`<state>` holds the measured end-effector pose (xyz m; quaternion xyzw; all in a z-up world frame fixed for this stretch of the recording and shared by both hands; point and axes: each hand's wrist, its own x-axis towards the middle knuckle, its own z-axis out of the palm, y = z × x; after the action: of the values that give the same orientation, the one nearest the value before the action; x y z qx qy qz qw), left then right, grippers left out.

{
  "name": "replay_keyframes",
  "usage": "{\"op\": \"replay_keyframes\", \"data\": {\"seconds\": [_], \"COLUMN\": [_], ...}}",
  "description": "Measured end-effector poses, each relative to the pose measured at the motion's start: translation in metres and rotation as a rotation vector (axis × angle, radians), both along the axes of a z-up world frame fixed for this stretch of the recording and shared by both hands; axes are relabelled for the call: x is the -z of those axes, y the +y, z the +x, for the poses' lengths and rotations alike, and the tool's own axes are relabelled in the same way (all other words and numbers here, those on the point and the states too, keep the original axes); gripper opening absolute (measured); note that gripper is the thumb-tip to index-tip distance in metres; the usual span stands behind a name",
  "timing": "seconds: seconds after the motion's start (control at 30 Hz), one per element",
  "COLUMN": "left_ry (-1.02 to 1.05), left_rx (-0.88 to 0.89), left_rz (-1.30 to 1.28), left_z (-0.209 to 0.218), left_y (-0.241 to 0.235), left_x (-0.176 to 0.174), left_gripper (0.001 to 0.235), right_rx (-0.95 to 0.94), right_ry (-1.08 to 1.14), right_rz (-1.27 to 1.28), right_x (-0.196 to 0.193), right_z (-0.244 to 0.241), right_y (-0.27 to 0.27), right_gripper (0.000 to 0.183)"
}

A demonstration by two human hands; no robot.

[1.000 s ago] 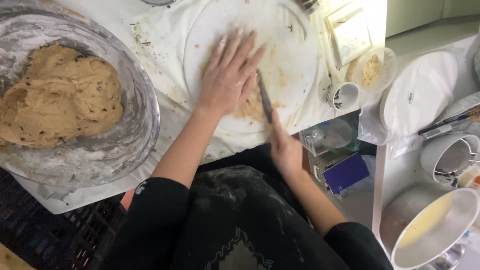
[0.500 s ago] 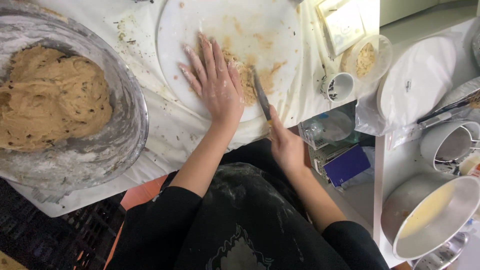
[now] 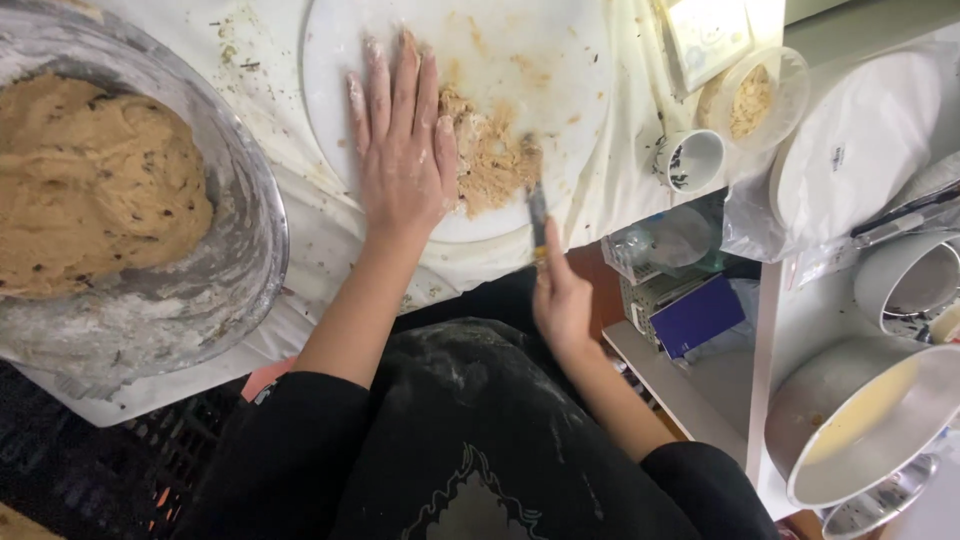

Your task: The person is kneading and shaping dough on a white surface, occasionally using a small knife to cut or scrap pieces of dough.

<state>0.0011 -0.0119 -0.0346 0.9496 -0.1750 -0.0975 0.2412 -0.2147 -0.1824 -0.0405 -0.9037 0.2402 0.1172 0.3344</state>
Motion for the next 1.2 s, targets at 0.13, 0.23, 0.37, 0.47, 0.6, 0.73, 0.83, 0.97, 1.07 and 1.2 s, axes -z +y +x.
{"op": "replay_keyframes", "data": {"seconds": [0.13, 0.23, 0.37, 0.47, 0.6, 0.73, 0.83, 0.97, 1.07, 1.2], "left_ry": [-0.04, -0.017, -0.051, 0.066, -0.019, -0.053, -0.085, -0.13, -0.134, -0.045], "left_rx": [-0.154, -0.255, -0.362, -0.315, -0.115, -0.114, -0.263, -0.259, -0.264, -0.317], "left_rz": [0.028, 0.095, -0.126, -0.249, -0.088, -0.227, -0.312, -0.287, -0.305, -0.408], "left_z": [-0.015, -0.029, -0.035, -0.027, -0.016, -0.022, -0.03, -0.044, -0.038, -0.038], "left_y": [-0.01, -0.029, -0.024, 0.001, 0.029, 0.025, 0.014, 0.008, 0.01, 0.012], "left_x": [0.01, 0.004, 0.012, 0.003, 0.011, 0.026, 0.029, 0.016, 0.014, 0.019], "left_gripper": [0.059, 0.063, 0.063, 0.062, 0.057, 0.06, 0.063, 0.065, 0.065, 0.065], "right_rx": [0.045, -0.037, -0.095, -0.065, -0.099, -0.197, -0.094, 0.069, -0.023, -0.152], "right_ry": [0.001, -0.092, -0.128, -0.017, -0.146, -0.108, -0.128, 0.144, -0.11, -0.124], "right_rz": [0.073, 0.138, 0.117, -0.065, -0.15, -0.301, -0.168, 0.029, 0.082, -0.079], "right_x": [-0.004, -0.023, -0.04, -0.054, -0.054, -0.036, -0.022, -0.017, -0.018, -0.038], "right_z": [0.005, 0.025, 0.04, 0.05, 0.071, 0.081, 0.05, 0.034, 0.036, 0.044], "right_y": [0.035, 0.041, 0.023, -0.006, -0.029, -0.023, 0.008, 0.042, 0.032, -0.005], "right_gripper": [0.063, 0.07, 0.072, 0.061, 0.055, 0.057, 0.068, 0.06, 0.065, 0.065]}}
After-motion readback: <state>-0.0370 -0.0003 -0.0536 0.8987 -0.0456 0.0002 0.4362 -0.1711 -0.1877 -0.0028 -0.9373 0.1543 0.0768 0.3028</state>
